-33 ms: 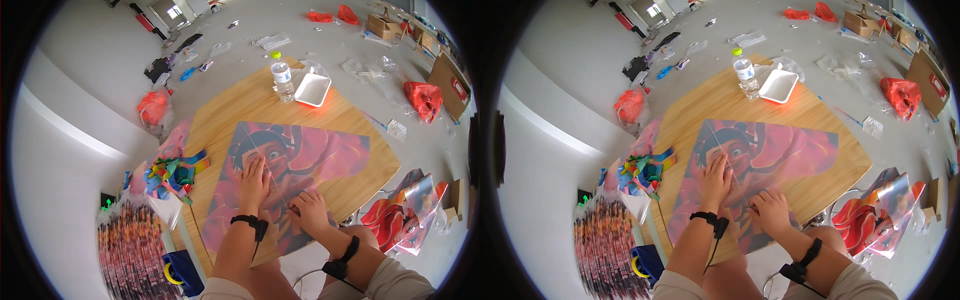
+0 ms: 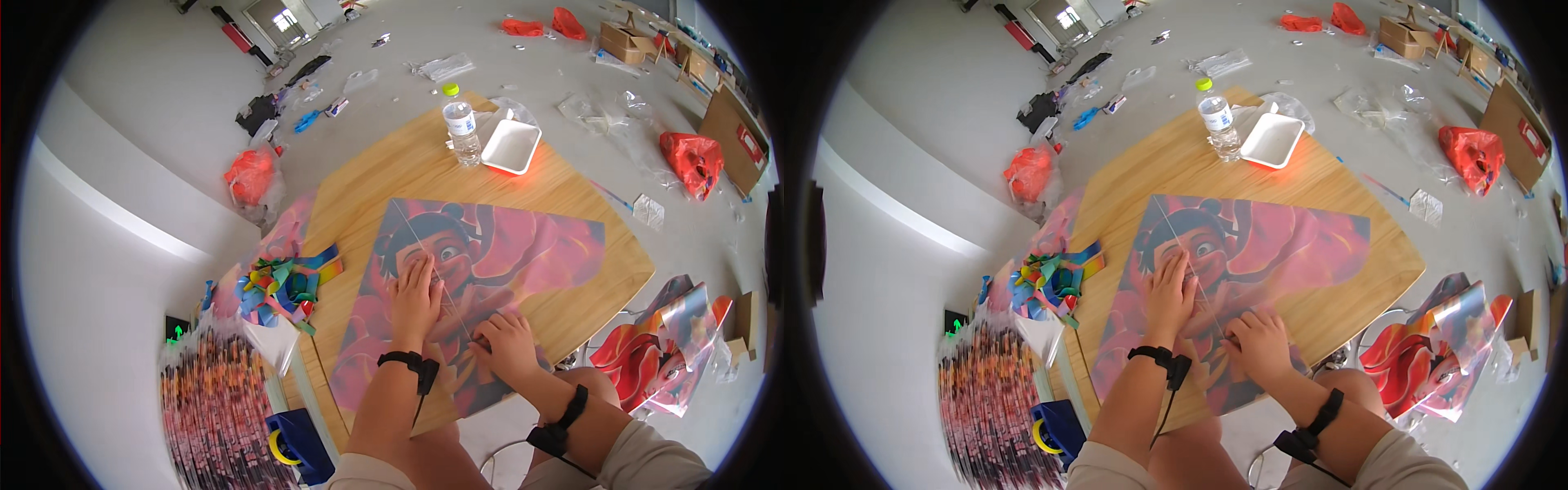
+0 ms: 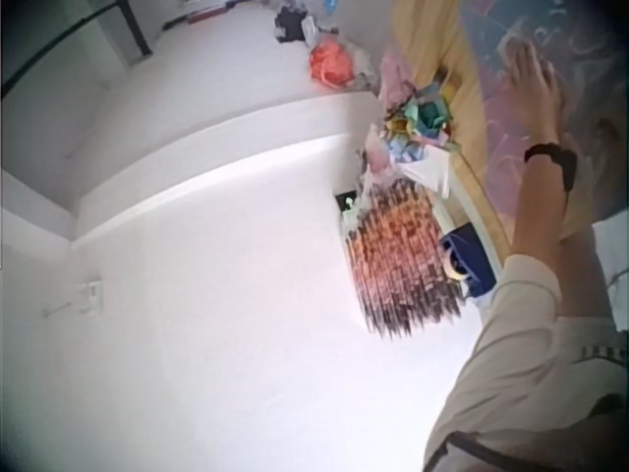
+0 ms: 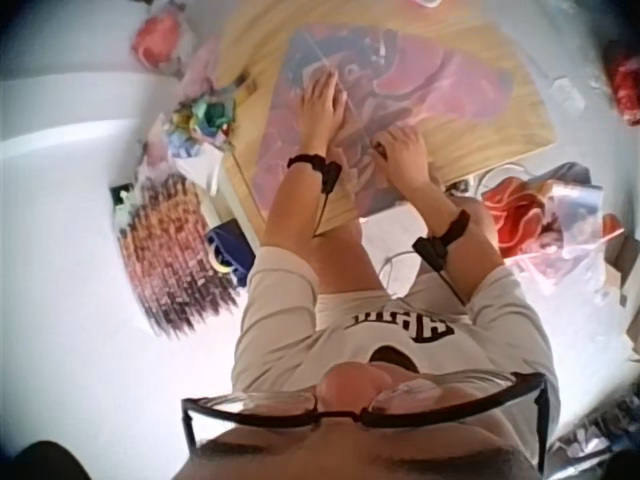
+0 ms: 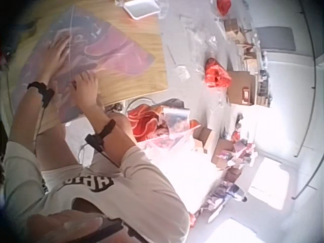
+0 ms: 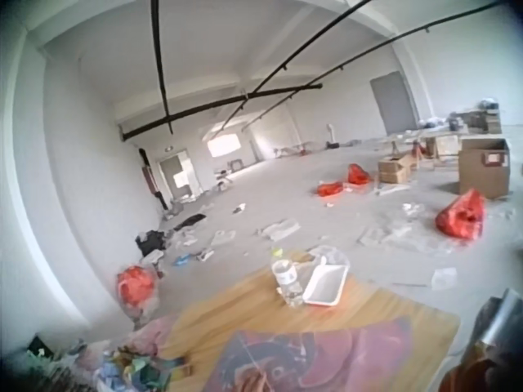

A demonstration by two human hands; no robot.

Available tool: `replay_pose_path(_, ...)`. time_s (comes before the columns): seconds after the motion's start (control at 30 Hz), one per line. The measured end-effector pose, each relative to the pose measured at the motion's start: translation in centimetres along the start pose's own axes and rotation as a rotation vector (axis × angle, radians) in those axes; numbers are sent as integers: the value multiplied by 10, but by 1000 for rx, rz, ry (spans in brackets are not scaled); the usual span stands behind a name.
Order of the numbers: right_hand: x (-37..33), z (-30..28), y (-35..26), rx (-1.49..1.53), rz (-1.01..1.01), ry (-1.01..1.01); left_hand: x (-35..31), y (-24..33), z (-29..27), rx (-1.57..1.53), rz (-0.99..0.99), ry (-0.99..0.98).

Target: Assembling a kite by attaching support sticks and string.

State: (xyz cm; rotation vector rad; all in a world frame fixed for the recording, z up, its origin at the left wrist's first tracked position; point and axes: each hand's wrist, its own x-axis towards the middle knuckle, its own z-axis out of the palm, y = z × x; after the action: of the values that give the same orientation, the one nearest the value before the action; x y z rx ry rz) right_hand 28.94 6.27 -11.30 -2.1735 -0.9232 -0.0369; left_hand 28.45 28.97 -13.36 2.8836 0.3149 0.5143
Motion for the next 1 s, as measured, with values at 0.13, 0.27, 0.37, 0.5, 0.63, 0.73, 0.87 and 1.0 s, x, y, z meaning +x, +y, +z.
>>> replay_pose_path(0.13, 1, 2, -1, 11, 17, -1, -1, -2, -2, -6, -4, -5)
replay_pose_path(0.27, 1, 5, 0, -8, 26, 14, -1, -1, -1, -20, -9, -11)
replay_pose_path(0.37, 1, 6, -1, -5, 32, 19, -1, 0, -3, -25, -11, -13)
replay_pose_path(0.5, 2, 6, 0, -6, 30, 28, -2, 0, -2, -22, -13, -16)
replay_pose_path(0.63, 1, 5, 0, 4, 42, 16, -3, -2, 0, -19, -16, -8)
replay_pose_path(0.73, 1, 0, 0, 13, 44, 10, -2, -1, 2, -43, -26, -5)
replay_pose_path(0.87, 0, -1, -1, 33, 31, -44, -4, -23, 10, -313, -80, 142)
replay_pose_path(1.0, -7, -6, 5, 56, -13, -62, -11, -18, -11, -785, -374, 247)
